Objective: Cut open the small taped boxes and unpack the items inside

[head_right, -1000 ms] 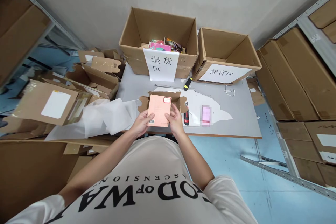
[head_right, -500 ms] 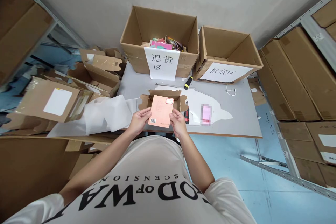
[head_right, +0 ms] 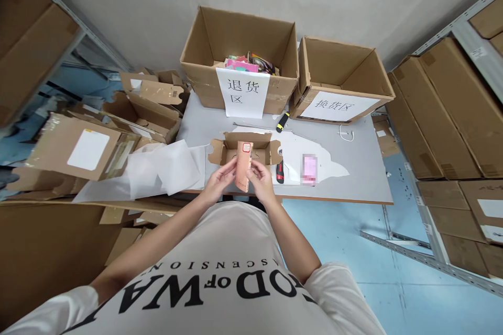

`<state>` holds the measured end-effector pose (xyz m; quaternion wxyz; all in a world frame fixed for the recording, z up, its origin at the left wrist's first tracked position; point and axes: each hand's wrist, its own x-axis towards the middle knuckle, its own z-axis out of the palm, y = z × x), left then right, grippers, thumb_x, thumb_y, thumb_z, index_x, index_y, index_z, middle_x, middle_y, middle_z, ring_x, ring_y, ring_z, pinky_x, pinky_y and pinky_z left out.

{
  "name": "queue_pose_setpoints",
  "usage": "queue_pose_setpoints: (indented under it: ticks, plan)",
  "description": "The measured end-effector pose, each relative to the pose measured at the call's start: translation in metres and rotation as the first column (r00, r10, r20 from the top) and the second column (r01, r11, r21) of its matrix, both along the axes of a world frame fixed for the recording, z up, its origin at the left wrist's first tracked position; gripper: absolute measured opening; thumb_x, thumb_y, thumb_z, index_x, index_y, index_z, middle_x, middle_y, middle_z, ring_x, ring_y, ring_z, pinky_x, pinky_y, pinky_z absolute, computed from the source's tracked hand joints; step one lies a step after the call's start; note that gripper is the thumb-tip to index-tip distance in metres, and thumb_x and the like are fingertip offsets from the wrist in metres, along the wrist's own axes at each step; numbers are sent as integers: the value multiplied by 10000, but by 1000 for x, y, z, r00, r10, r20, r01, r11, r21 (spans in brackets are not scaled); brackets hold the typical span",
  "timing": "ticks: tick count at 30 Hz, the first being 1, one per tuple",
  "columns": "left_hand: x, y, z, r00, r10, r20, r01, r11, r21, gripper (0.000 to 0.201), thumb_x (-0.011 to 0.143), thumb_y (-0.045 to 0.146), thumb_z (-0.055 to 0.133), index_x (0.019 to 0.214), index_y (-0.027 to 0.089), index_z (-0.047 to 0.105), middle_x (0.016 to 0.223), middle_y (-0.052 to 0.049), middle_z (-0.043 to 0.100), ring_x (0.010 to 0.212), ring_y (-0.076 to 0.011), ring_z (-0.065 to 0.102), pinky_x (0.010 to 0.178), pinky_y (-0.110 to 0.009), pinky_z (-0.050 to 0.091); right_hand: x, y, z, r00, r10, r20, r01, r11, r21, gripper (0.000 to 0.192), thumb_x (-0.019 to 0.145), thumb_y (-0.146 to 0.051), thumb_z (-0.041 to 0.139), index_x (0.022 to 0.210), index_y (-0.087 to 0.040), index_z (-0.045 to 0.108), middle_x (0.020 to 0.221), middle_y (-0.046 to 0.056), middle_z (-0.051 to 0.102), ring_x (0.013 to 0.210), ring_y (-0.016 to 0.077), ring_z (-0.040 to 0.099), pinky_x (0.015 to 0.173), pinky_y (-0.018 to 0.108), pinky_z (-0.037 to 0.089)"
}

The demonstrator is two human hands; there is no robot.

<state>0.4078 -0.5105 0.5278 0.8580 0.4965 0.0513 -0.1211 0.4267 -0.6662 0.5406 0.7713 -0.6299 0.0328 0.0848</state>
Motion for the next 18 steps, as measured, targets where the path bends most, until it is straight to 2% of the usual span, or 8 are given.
queue_pose_setpoints:
  ticks: [4,6,8,10,12,15,18]
  plan:
    - [-4,-1,3,990,-39,-135,6,972,-237,676,716,615,652,1256,216,572,1342,-127,547,1271,-326,468,1021,-476,408,-5,9,-3,972,163,171,-134,976,-171,364,769,-455,666,1098,-300,674,1171,64,568,1101,223,552,877,356,505]
    - [-4,2,5,974,-62,-218,-5,955,-295,607,760,563,635,1235,190,575,1280,-123,597,1211,-316,530,1012,-487,418,-6,12,-7,963,149,226,-79,953,-292,332,783,-433,654,1078,-287,689,1171,78,543,1133,234,525,905,374,490]
    - [-3,7,8,956,-95,-276,-6,939,-343,521,827,468,591,1240,152,559,1238,-131,623,1171,-306,565,1019,-501,410,-6,11,-12,965,70,251,29,928,-370,375,759,-414,676,1105,-269,677,1174,91,537,1139,245,518,923,394,475]
    - [0,13,9,943,-121,-309,-5,926,-378,469,878,403,533,1254,122,539,1211,-144,637,1147,-301,584,1030,-511,399,-5,9,-17,982,-21,188,86,935,-345,493,722,-410,702,1184,-253,629,1148,96,570,1046,239,568,851,388,501]
    - [3,18,10,938,-127,-322,-6,924,-383,453,908,391,489,1256,104,530,1190,-156,647,1129,-300,597,1036,-516,394,-3,6,-19,999,-41,24,46,970,-238,524,710,-426,699,1185,-220,620,994,78,644,814,195,616,680,337,515]
    - [9,23,7,936,-137,-326,12,934,-357,428,918,383,482,1213,82,555,1135,-167,671,1094,-301,620,1024,-519,408,0,1,-19,984,14,-178,-29,996,-82,385,691,-444,697,968,-177,697,697,18,653,521,110,509,498,261,423]
    - [15,27,3,945,-134,-297,30,943,-332,368,901,346,527,1147,81,594,1100,-163,687,1064,-288,638,1013,-501,425,3,-2,-18,974,-7,-225,1,1000,-29,337,646,-424,734,871,-175,705,659,1,654,485,86,465,464,235,372]
